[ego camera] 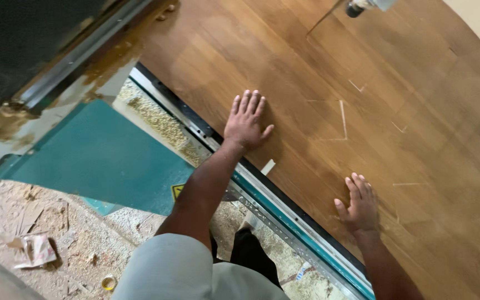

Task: The person holds a large wood panel flat against the machine table with both hands, steadying and guiding it as a mounted router machine moves over the panel cutting into it. A second person's hands occasionally appear at the far edge of the panel assisting.

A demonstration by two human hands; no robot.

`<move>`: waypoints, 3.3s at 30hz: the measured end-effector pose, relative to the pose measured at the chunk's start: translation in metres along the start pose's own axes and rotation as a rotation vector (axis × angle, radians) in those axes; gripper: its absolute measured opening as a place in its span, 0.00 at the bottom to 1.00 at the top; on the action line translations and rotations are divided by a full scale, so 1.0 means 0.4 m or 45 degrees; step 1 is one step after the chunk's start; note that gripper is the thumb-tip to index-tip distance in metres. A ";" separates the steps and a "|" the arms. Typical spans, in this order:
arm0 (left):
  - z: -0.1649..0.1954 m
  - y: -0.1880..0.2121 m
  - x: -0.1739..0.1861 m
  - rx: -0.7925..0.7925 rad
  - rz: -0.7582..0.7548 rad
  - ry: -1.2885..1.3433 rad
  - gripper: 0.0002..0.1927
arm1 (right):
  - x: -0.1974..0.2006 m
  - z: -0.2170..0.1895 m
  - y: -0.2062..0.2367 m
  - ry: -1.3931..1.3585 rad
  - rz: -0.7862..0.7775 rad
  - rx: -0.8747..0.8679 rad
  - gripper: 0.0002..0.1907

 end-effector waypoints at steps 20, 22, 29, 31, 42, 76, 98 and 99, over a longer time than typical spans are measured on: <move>0.006 -0.005 -0.003 0.011 0.054 -0.082 0.45 | -0.019 0.044 0.019 -0.043 0.014 -0.014 0.34; 0.005 -0.004 -0.003 0.027 0.020 -0.090 0.45 | -0.022 0.043 0.021 -0.067 0.029 -0.015 0.34; 0.011 -0.003 0.002 0.042 -0.018 -0.135 0.45 | -0.021 0.045 0.027 -0.095 0.028 -0.030 0.34; 0.007 -0.004 -0.005 0.063 -0.051 -0.151 0.45 | -0.023 0.044 0.030 -0.093 0.029 -0.036 0.34; 0.013 0.000 0.000 0.040 -0.030 -0.171 0.44 | -0.041 0.057 0.041 -0.063 0.023 -0.049 0.34; 0.006 0.001 -0.014 0.042 -0.022 -0.156 0.44 | -0.058 0.065 0.049 -0.084 -0.057 -0.097 0.36; 0.004 0.001 -0.017 0.044 -0.024 -0.164 0.44 | -0.062 0.065 0.048 -0.092 -0.056 -0.077 0.37; 0.003 0.000 -0.017 0.045 -0.026 -0.156 0.44 | -0.061 0.065 0.048 -0.090 -0.053 -0.076 0.36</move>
Point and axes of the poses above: each hand's wrist, its own y-axis away from the middle knuckle, its own x-axis out of the back of the hand, z = x × y, the point moved 7 cm from there along -y, towards the middle knuckle, and after that the axes turned 7 degrees about x, right-handed, at the moved point
